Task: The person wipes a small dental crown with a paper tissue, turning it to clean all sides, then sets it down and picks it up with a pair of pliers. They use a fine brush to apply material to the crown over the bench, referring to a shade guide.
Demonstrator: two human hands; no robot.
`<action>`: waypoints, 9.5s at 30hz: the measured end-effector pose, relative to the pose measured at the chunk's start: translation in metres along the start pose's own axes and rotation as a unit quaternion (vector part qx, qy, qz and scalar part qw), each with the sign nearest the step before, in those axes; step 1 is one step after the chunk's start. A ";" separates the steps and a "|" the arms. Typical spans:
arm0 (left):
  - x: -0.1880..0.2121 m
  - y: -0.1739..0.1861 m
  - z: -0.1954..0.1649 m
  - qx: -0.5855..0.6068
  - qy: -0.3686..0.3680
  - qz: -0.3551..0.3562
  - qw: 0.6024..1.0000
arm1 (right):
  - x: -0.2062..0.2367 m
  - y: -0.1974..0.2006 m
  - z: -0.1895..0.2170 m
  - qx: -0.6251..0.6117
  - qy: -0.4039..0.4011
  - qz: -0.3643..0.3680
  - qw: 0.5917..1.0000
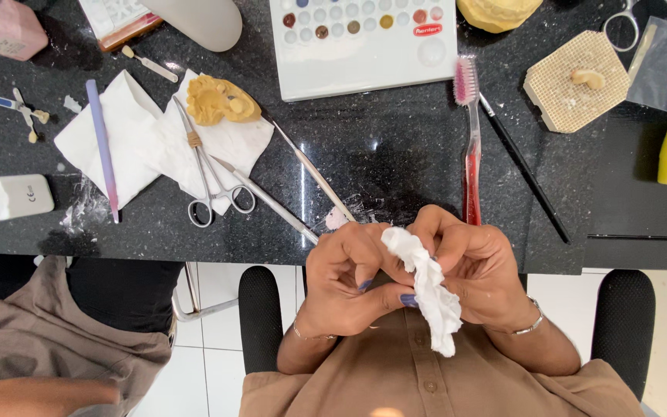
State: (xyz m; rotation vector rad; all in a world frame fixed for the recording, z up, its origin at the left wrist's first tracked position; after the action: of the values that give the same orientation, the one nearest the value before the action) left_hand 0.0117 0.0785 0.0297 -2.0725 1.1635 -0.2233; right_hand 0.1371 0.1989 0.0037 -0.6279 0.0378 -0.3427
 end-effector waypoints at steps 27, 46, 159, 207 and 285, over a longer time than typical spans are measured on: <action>0.005 0.007 0.001 -0.041 0.006 -0.023 0.999 | -0.008 0.004 -0.011 -0.019 -0.033 0.012 0.999; -0.006 0.010 0.018 0.318 0.009 -0.053 0.946 | -0.007 -0.014 0.023 0.192 0.206 -0.216 0.935; 0.013 -0.023 0.032 -0.037 -0.176 -0.243 0.953 | 0.004 -0.049 0.002 0.458 0.309 -0.330 0.766; 0.010 -0.020 0.044 0.397 0.102 -0.108 0.906 | 0.014 -0.012 0.048 0.400 0.240 -0.344 0.815; 0.024 -0.017 0.030 0.082 -0.041 -0.138 0.986 | 0.026 -0.031 0.053 0.628 0.271 -0.104 0.722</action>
State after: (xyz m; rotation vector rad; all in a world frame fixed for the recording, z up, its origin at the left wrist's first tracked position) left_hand 0.0505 0.0804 0.0150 -2.0700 0.7788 -0.3503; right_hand 0.1595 0.1974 0.0663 0.8645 0.2728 -0.6614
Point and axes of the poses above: each hand's wrist, its own x-axis away from the middle knuckle, its own y-axis out of the back of the hand, z = x × y, the point moved 4 cm from there along -x, towards the middle knuckle, and after that the axes turned 12 degrees about x, right-handed, at the moved point
